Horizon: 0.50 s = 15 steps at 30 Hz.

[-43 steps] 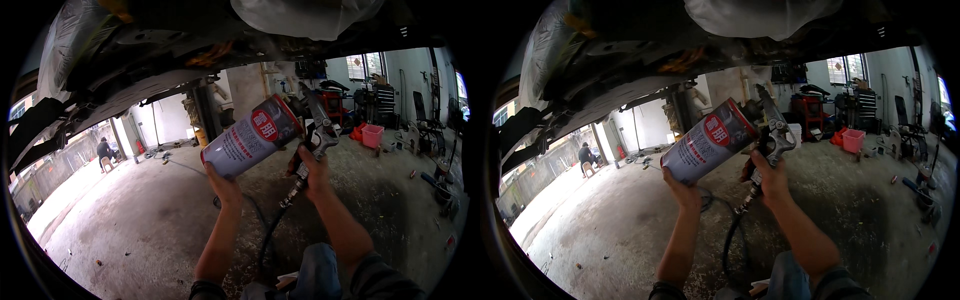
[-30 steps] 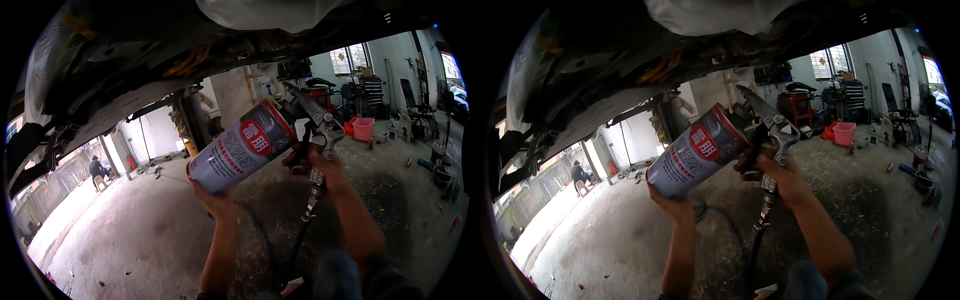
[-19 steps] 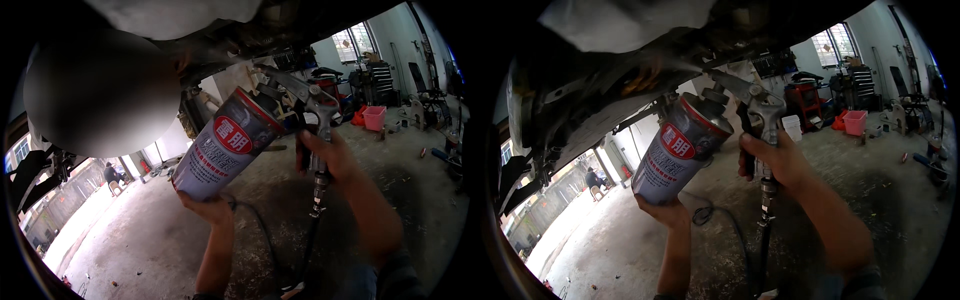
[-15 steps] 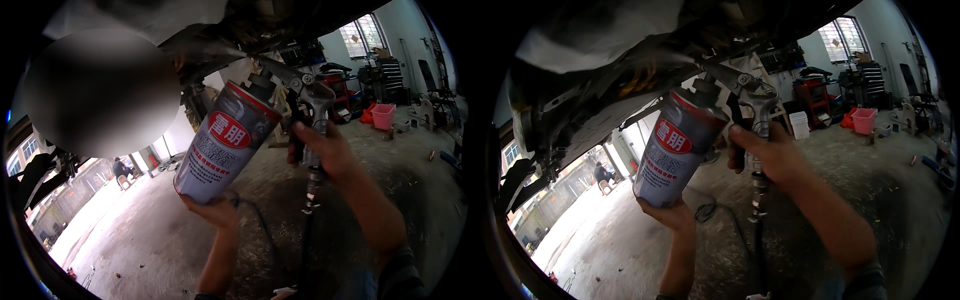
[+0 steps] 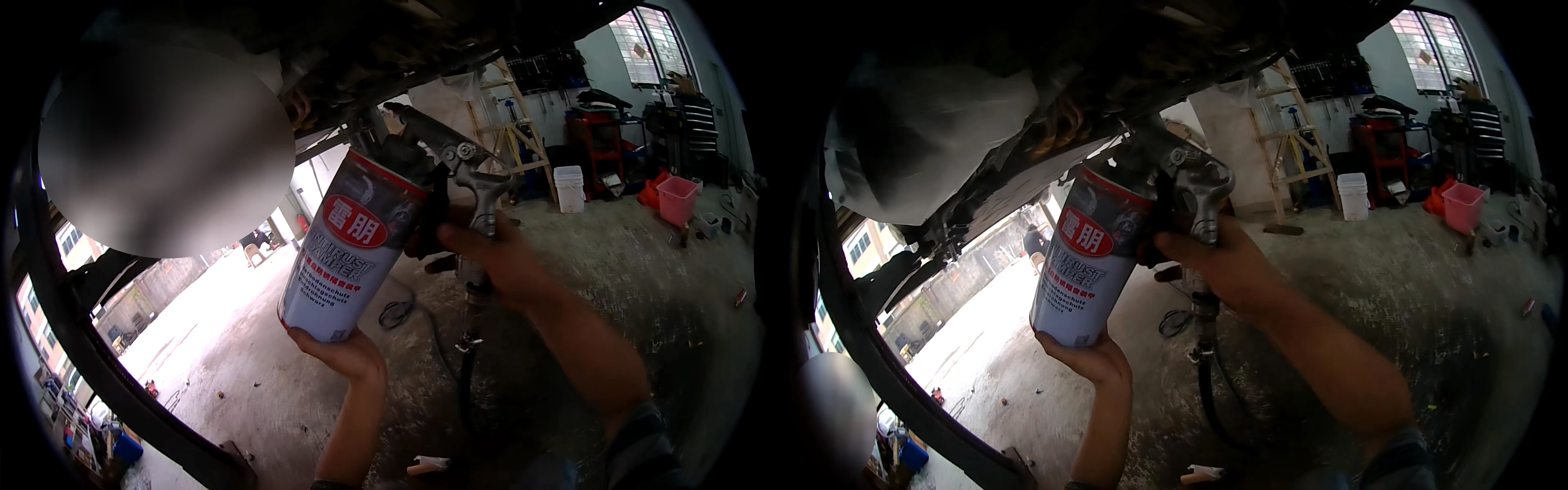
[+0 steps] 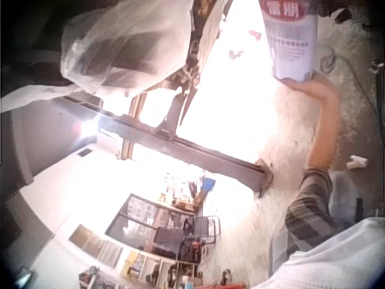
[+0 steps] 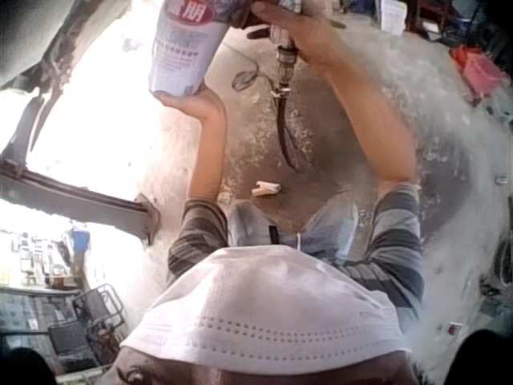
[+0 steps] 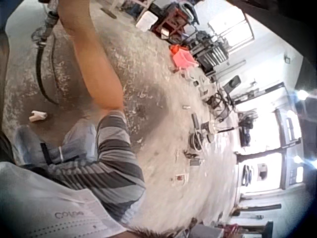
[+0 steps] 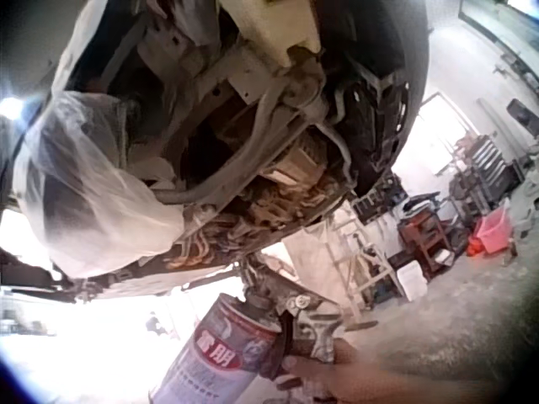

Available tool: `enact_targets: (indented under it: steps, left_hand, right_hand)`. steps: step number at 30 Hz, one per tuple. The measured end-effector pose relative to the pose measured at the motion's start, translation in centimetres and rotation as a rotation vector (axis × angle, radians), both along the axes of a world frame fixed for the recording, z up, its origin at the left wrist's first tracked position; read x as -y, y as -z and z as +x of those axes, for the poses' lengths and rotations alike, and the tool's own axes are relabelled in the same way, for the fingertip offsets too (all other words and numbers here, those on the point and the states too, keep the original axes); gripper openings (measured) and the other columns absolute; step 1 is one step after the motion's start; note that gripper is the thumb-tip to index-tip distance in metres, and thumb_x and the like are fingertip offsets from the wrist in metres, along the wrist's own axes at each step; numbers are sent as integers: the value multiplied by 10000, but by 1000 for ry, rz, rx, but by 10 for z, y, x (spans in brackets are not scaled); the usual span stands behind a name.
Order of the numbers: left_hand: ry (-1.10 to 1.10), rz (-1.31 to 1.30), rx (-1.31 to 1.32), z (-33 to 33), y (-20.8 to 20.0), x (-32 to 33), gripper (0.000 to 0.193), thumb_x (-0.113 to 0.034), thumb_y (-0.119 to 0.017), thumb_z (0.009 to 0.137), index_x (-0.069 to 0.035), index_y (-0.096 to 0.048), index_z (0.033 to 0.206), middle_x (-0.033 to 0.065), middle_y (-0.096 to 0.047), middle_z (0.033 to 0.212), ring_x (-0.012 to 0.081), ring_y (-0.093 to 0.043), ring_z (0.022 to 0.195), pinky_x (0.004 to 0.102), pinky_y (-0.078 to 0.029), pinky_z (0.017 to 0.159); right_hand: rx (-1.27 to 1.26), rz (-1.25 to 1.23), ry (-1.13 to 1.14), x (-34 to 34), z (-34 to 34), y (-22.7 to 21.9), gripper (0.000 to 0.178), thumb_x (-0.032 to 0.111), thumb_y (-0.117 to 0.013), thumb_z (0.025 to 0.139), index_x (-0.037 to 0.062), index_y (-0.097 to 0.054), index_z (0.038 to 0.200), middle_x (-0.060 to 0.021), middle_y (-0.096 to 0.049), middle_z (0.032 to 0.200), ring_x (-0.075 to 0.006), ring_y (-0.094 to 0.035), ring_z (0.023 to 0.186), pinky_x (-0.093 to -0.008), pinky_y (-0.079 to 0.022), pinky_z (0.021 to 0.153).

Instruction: The person uses a spray gun attached to a canister to apply a coating to the underside of a car chassis and wheel well area.

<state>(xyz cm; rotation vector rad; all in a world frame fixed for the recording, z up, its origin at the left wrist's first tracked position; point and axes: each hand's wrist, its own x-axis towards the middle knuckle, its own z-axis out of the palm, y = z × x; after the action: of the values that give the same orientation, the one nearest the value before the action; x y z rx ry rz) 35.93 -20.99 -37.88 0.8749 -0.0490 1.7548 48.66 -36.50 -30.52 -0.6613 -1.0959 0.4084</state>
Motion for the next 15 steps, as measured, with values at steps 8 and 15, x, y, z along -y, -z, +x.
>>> enact_targets:
  steps: [8,15]
  left_hand:
    - [-28,17,-5,21,-5,66,647,-594,-314,941,-162,-257,1419,115,-347,1406,302,-324,1336,497,-318,1072]
    - [74,70,76,53,-27,101,688,-583,-332,938,-102,-273,1426,130,-364,1422,306,-357,1324,456,-287,1087]
  right_hand:
    - [-44,-142,15,77,34,-8,194,208,-634,903,17,-596,902,-79,-634,724,-167,-624,631,-308,-481,523]
    - [-39,25,189,117,28,-7,164,187,-625,902,38,-568,942,-71,-611,710,-187,-629,611,-327,-499,518]
